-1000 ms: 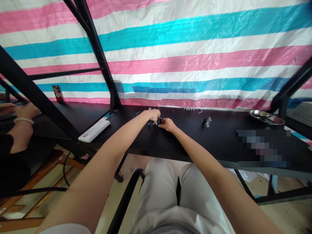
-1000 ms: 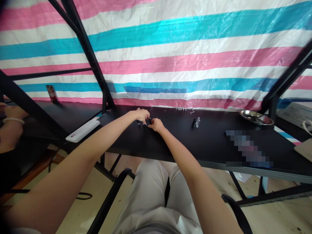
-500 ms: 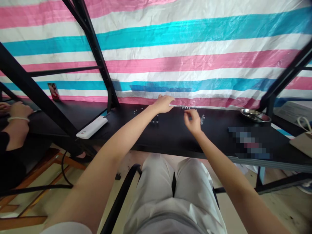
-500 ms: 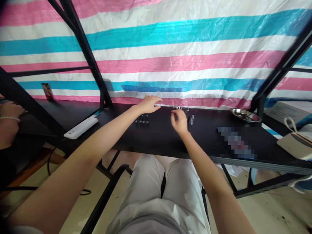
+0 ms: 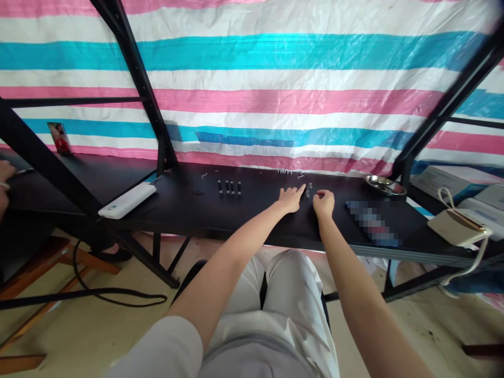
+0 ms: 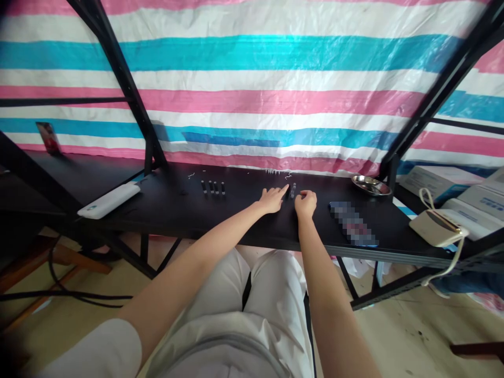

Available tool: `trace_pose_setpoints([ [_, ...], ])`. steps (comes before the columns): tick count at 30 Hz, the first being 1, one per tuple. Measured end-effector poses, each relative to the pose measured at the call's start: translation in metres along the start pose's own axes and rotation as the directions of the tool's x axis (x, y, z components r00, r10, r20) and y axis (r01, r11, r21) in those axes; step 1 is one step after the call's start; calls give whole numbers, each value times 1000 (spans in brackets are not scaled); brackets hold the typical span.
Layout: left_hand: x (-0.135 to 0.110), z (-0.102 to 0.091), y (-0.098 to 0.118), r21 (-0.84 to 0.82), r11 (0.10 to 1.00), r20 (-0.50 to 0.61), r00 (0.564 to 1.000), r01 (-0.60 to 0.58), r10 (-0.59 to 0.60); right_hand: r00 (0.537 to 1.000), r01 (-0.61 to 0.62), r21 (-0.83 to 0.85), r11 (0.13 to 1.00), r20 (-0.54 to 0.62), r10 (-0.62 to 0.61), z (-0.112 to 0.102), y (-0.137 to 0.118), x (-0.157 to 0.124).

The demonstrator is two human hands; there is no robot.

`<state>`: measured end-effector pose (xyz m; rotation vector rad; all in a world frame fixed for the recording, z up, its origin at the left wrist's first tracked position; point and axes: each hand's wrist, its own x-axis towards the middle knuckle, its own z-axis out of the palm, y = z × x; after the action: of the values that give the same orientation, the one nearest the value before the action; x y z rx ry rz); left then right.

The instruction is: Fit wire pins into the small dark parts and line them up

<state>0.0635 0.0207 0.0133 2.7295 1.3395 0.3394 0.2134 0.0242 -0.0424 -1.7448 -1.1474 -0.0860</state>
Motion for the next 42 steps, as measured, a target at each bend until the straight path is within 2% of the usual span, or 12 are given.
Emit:
trace_pose_setpoints([
  [6,19,28,4,26,998,-143,988,55,-50,990,6,-191,982,139,21,-5,-11,-8],
  [11,19,36,4,83,997,-309,951,9,17,965,49,-295,954,261,31,-6,-15,-8],
  [17,3,22,-15,117,989,-393,911,-87,127,945,40,-333,942,320,73,-3,-13,-2],
  [22,-29,2,-47,87,974,-426,876,-208,226,941,11,-338,941,321,104,0,-9,1],
  [25,-50,-2,-67,20,962,-442,861,-273,254,943,4,-336,942,316,109,1,-8,2],
  [28,-66,3,-81,-90,954,-472,856,-284,210,944,1,-332,943,312,109,1,-8,1],
  [34,-79,16,-89,-302,939,-506,862,-165,-12,953,4,-313,950,289,91,2,-8,1],
  [38,-80,15,-88,-334,930,-500,865,-151,-39,957,10,-294,956,279,75,2,-9,0],
  [42,-80,14,-89,-358,923,-524,849,-143,-71,958,25,-299,954,279,63,-1,-12,-3],
])
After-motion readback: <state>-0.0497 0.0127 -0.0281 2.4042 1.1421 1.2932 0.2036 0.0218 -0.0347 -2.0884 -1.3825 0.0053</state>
